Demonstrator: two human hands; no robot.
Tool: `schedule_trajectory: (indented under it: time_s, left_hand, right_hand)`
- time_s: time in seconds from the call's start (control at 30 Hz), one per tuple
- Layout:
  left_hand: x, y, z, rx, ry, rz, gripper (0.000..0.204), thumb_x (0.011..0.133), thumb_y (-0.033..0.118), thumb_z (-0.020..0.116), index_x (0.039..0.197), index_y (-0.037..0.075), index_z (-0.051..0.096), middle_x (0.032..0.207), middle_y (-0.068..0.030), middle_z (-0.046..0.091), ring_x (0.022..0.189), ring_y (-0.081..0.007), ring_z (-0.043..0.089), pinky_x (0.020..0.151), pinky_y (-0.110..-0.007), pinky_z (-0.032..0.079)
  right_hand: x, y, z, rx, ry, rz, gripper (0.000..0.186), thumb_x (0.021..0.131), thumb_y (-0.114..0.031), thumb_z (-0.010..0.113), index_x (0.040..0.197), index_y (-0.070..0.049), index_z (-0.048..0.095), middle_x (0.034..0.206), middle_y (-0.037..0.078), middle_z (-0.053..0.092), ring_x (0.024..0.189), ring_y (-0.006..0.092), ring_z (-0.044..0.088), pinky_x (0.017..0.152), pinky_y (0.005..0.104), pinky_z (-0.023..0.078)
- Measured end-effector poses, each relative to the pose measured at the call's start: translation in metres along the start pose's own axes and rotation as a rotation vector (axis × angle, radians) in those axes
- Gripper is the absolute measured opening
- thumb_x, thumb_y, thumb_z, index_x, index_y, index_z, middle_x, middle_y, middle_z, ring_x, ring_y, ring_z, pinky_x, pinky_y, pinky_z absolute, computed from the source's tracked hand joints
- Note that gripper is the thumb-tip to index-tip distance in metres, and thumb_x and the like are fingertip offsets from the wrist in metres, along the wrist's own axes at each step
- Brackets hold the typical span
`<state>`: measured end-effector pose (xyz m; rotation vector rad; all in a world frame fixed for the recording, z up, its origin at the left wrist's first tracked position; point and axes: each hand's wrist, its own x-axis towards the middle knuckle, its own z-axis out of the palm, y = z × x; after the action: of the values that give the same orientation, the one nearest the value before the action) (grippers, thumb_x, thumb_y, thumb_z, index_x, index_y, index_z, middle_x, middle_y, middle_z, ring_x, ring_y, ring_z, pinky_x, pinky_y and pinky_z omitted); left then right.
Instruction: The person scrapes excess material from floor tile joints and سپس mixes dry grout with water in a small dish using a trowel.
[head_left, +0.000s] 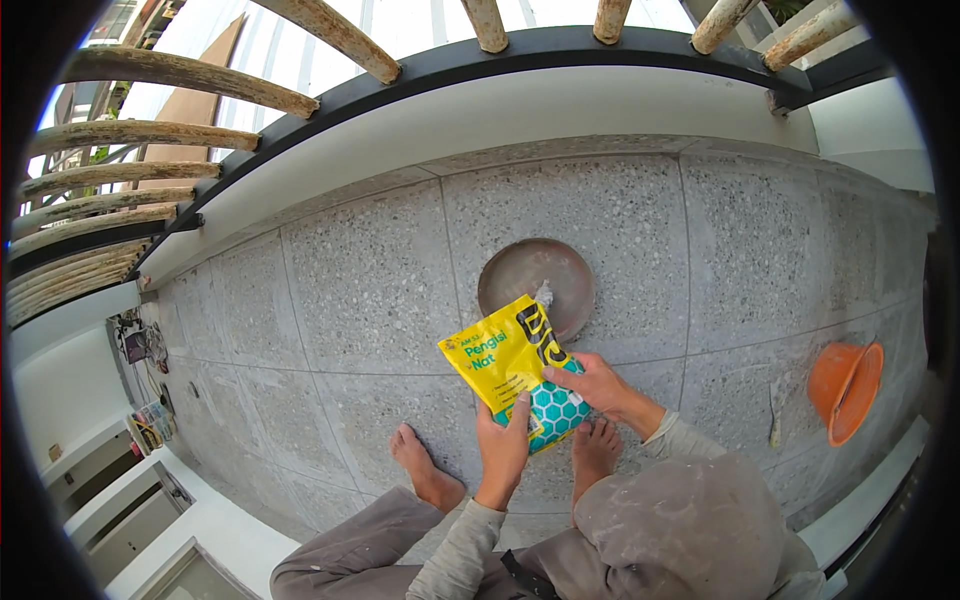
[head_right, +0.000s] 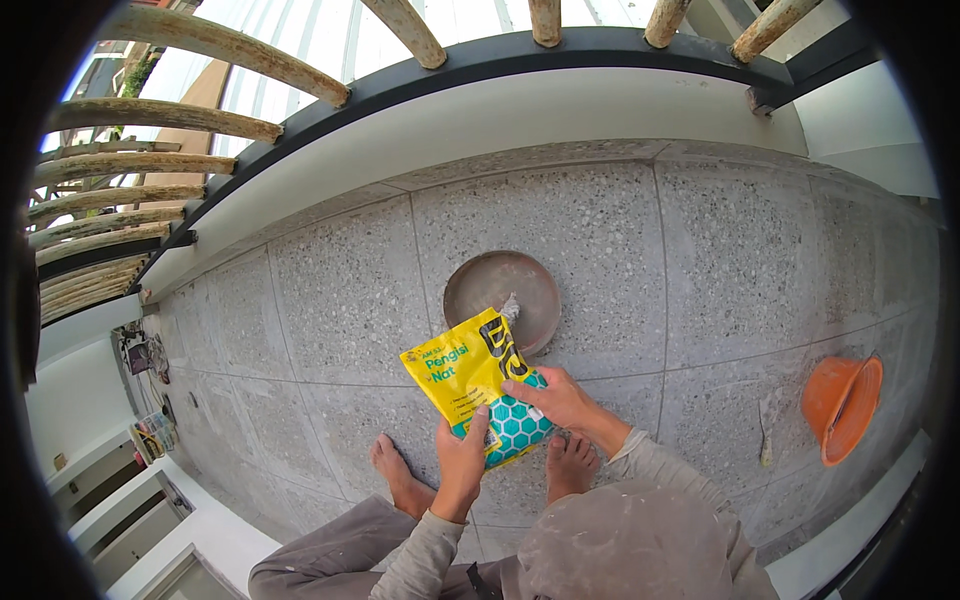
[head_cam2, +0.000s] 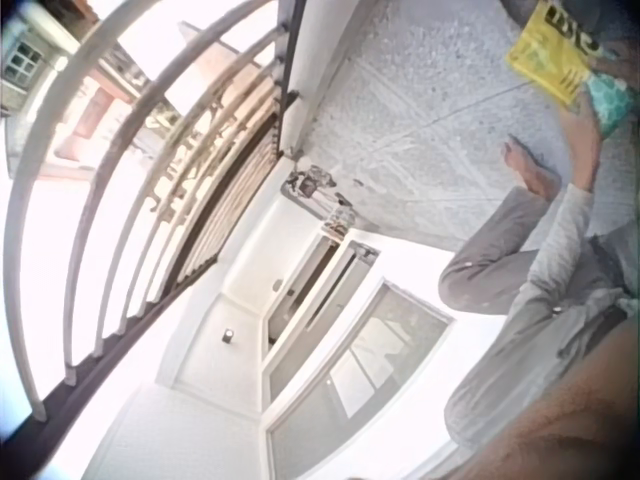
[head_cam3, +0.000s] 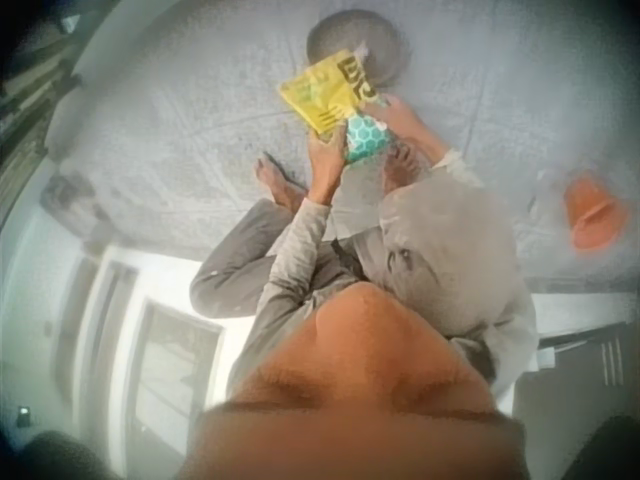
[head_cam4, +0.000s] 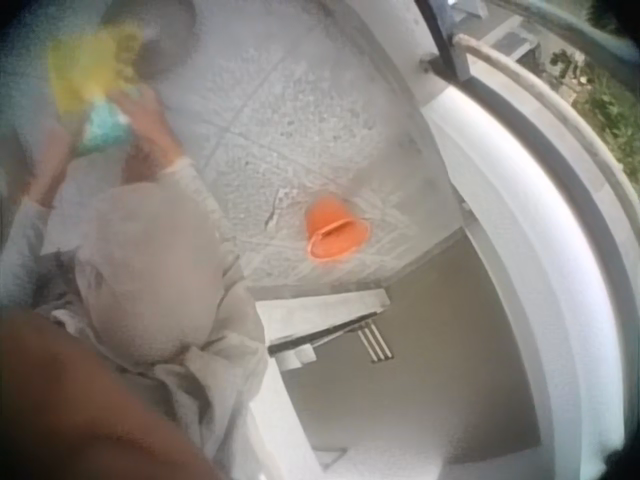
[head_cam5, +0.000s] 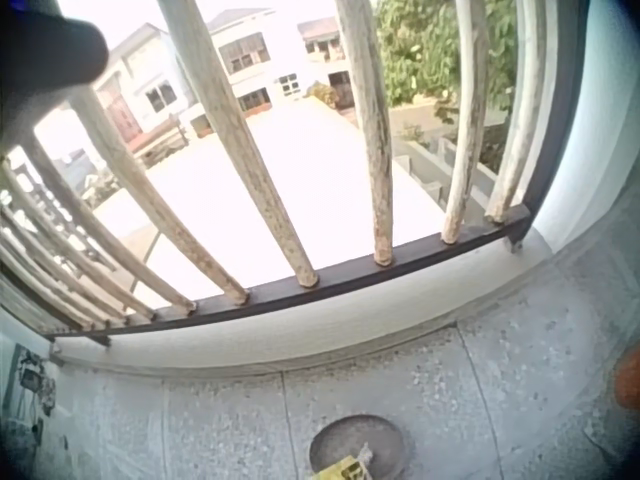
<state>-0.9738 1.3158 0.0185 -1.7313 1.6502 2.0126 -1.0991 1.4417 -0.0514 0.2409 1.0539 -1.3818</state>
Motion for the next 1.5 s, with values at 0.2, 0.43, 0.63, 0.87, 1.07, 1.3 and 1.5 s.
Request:
schedule_trajectory:
  time_s: [0.2, 0.43, 0.63, 0.87, 1.07, 1.3, 1.5]
  left_hand:
    - [-0.004, 0.017, 0.007, 0.022, 0.015, 0.027, 0.031, 0.101, 0.016, 0.065, 0.126, -0.003, 0.059, 0.111, -0.0103, 0.07, 0.096, -0.0151, 0.067, 0.082, -0.029, 0.053]
    - [-0.003, 0.024, -0.022, 0.028, 0.018, 0.096, 0.035, 0.103, 0.022, 0.064, 0.126, -0.004, 0.062, 0.117, -0.0117, 0.072, 0.101, -0.0162, 0.069, 0.086, -0.031, 0.054]
    - [0.017, 0.03, -0.002, 0.244, -0.073, 0.21, 0.053, 0.098, 0.031, 0.071, 0.135, -0.002, 0.054, 0.13, -0.0176, 0.065, 0.115, -0.0245, 0.066, 0.096, -0.037, 0.052]
    - [0.07, 0.105, -0.046, 0.711, 0.412, 0.691, 0.067, 0.095, 0.044, 0.069, 0.138, -0.004, 0.049, 0.139, -0.0249, 0.055, 0.121, -0.0409, 0.062, 0.099, -0.046, 0.051]
    - [0.12, 0.124, -0.033, 1.048, -0.527, -0.022, 0.061, 0.092, 0.049, 0.071, 0.124, -0.004, 0.067, 0.108, -0.0213, 0.074, 0.095, -0.0418, 0.073, 0.083, -0.049, 0.059]
    - [0.108, 0.097, -0.036, 0.32, -0.766, -0.316, 0.057, 0.098, 0.043, 0.066, 0.131, -0.004, 0.06, 0.116, -0.0176, 0.073, 0.093, -0.0275, 0.076, 0.076, -0.041, 0.065]
    - [0.113, 0.074, -0.001, 0.265, -0.667, -0.272, 0.048, 0.1, 0.038, 0.065, 0.126, -0.002, 0.062, 0.111, -0.0129, 0.074, 0.092, -0.0207, 0.075, 0.075, -0.037, 0.065]
  right_hand:
    - [-0.004, -0.013, -0.003, -0.066, 0.019, -0.016, 0.039, 0.098, -0.032, 0.073, 0.119, 0.001, 0.068, 0.104, 0.003, 0.074, 0.089, 0.0074, 0.068, 0.076, 0.0241, 0.056]
    - [0.029, -0.054, 0.033, -0.19, -0.168, 0.016, 0.038, 0.095, -0.025, 0.074, 0.122, 0.001, 0.066, 0.108, 0.005, 0.074, 0.091, 0.0098, 0.07, 0.079, 0.0267, 0.057]
    - [0.009, -0.055, 0.014, -0.165, 0.023, -0.075, 0.031, 0.091, -0.018, 0.077, 0.113, 0.003, 0.068, 0.103, 0.01, 0.075, 0.086, 0.0156, 0.073, 0.074, 0.0298, 0.058]
    - [0.011, -0.047, 0.017, -0.246, -0.018, -0.014, 0.032, 0.09, -0.017, 0.078, 0.11, 0.005, 0.065, 0.1, 0.01, 0.075, 0.081, 0.0162, 0.073, 0.072, 0.0298, 0.058]
    - [0.007, -0.057, 0.014, -0.199, 0.003, -0.039, 0.036, 0.088, -0.018, 0.08, 0.112, 0.004, 0.064, 0.102, 0.01, 0.075, 0.082, 0.0176, 0.074, 0.074, 0.0305, 0.059]
    - [0.015, -0.043, -0.003, -0.186, 0.032, -0.029, 0.042, 0.093, -0.028, 0.076, 0.12, 0.002, 0.062, 0.104, 0.008, 0.074, 0.086, 0.0171, 0.073, 0.076, 0.0318, 0.059]
    - [0.008, -0.045, -0.011, -0.068, 0.118, -0.011, 0.039, 0.093, -0.023, 0.076, 0.12, 0.002, 0.065, 0.109, 0.01, 0.074, 0.09, 0.0176, 0.074, 0.078, 0.032, 0.06]
